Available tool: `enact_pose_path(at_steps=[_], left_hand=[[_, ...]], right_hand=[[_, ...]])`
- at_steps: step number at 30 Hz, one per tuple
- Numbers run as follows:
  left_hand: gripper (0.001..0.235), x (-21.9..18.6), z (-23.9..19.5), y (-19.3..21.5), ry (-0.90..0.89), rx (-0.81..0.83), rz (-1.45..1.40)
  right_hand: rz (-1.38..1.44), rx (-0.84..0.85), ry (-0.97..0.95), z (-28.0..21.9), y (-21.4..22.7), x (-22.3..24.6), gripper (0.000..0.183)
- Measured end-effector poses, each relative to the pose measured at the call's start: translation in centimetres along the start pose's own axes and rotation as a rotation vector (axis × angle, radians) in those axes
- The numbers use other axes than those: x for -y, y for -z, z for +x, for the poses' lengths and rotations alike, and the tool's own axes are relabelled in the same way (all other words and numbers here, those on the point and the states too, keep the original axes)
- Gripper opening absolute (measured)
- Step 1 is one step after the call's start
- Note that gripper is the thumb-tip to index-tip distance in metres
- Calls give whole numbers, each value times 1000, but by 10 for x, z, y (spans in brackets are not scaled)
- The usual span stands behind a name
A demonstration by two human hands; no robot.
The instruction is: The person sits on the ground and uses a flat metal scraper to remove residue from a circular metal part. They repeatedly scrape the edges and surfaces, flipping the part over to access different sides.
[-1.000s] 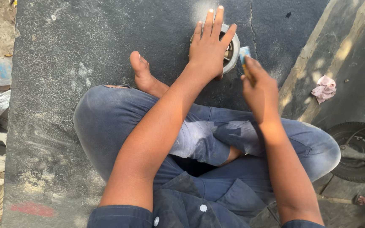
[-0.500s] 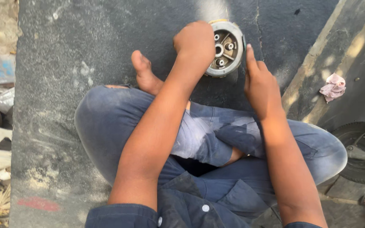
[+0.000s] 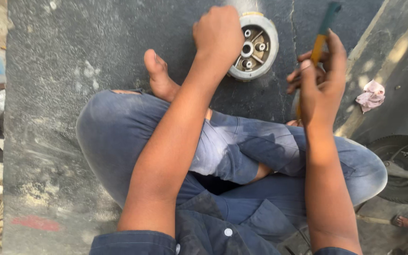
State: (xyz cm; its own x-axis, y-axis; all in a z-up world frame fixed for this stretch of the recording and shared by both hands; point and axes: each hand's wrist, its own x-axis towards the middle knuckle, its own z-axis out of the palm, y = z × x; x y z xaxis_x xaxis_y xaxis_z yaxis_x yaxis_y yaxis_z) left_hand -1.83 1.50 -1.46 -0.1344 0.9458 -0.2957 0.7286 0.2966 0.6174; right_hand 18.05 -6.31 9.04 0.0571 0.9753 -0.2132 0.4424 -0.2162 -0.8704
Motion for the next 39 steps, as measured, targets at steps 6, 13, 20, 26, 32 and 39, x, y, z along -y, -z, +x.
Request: enact_pose_path(at_steps=[6,13,20,26,32,39], left_hand=[[27,-4,4,-1,-57,-86,71],[35,-3,1,-9,-176,62,39],[34,-3,0,-6,-164,29,50],[46,-4,3,3,-137,177,25],[47,-1,0,3,-83,212,20],[52,7,2,-13,-105,176,-2]], right_hand=[[-293,246,-106,-3,-20,3,19],[-831,217,-44,-16,3,20,28],[-634,118,8,-30,-9,58,27],[-964,194,164,-28,-5,84,36],[-780,119,217,-43,-8,84,48],[-290,-121,-22,-61,1,69,34]])
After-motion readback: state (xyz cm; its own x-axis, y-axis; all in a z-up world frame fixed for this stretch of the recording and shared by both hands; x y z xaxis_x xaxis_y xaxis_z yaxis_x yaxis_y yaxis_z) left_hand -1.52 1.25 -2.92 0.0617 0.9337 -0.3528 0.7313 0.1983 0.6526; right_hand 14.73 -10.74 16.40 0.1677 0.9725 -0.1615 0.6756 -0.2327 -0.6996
